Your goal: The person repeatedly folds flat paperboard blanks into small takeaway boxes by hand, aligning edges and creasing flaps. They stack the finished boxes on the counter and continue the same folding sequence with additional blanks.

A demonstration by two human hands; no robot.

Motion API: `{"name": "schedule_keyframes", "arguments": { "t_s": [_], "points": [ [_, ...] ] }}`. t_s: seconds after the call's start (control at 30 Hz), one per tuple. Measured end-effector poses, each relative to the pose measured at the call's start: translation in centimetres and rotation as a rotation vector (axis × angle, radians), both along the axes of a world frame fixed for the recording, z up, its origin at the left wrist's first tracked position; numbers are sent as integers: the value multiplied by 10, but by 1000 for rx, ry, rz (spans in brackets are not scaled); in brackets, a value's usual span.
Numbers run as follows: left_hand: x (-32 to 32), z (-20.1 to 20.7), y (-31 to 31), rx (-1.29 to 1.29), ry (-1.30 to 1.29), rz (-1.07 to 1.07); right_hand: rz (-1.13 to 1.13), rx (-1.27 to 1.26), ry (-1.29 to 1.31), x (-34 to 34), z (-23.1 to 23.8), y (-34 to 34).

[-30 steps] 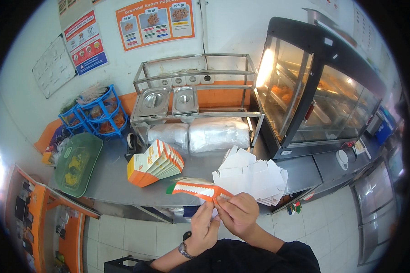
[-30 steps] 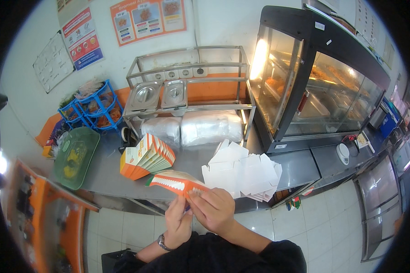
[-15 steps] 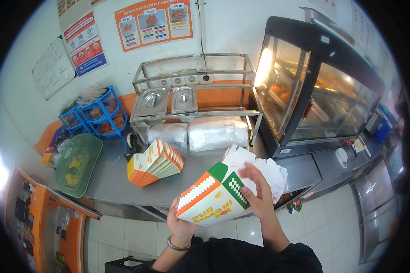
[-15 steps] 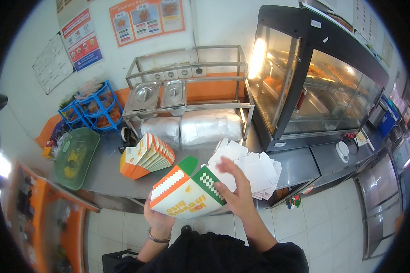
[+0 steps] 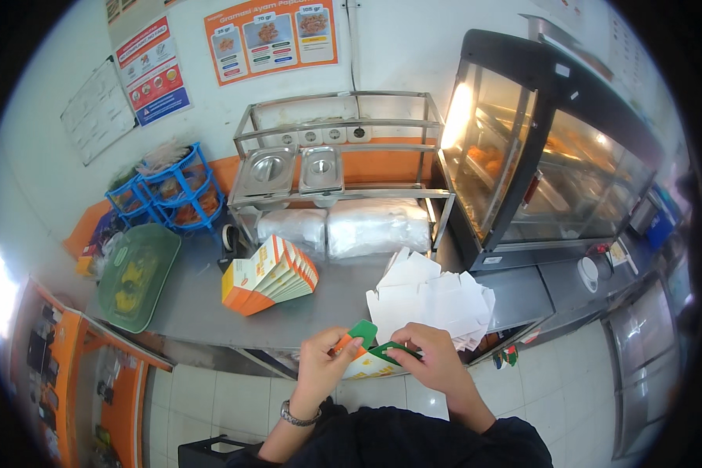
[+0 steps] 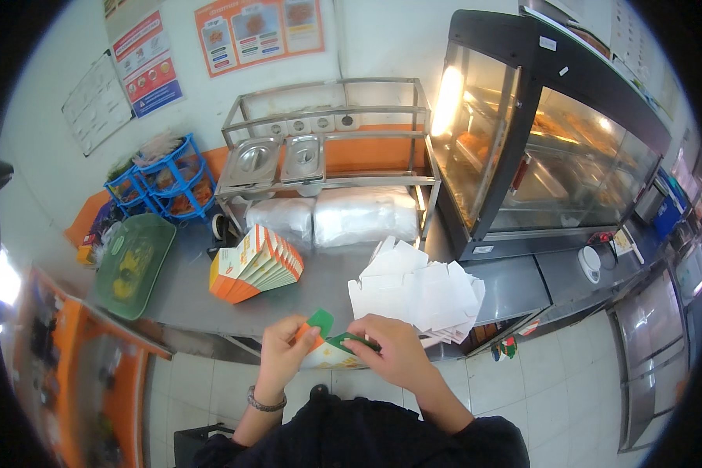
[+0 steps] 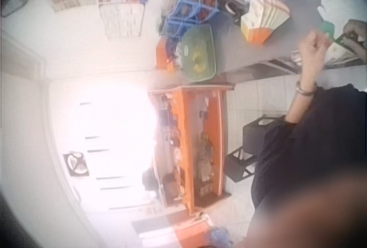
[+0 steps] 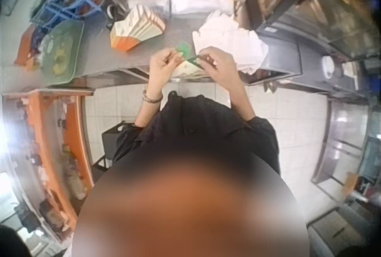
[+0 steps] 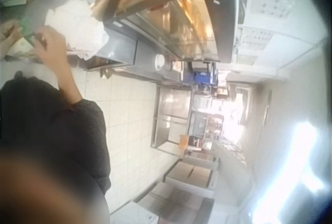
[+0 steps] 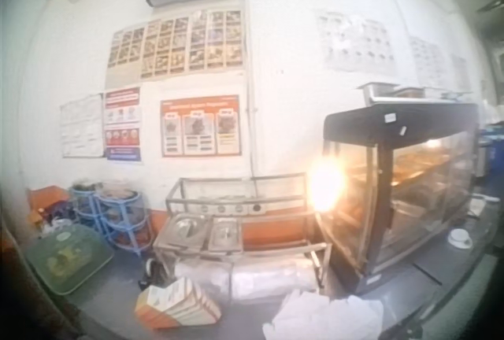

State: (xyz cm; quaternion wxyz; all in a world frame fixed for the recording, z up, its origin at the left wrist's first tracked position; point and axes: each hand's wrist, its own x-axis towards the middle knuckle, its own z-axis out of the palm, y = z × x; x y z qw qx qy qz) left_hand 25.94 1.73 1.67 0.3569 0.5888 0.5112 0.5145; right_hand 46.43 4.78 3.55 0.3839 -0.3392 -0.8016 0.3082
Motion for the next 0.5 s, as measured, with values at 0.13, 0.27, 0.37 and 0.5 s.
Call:
{"name": "schedule_keyframes", "arguments": {
  "t_s": [0.13,0.27,0.37,0.5],
  "points": [
    [6,6,3,29,61,77,-95,467,2,-7,-6,-1],
    [3,17,6,75,287,50,-117,585,-53,-11,-12,-7],
    [4,27,2,260,432,-70,-166,548,-29,-11,-13,-10],
    [2,39,-7,298,495,-184,-198,546,7,-9,-10,-13]
  ]
}}
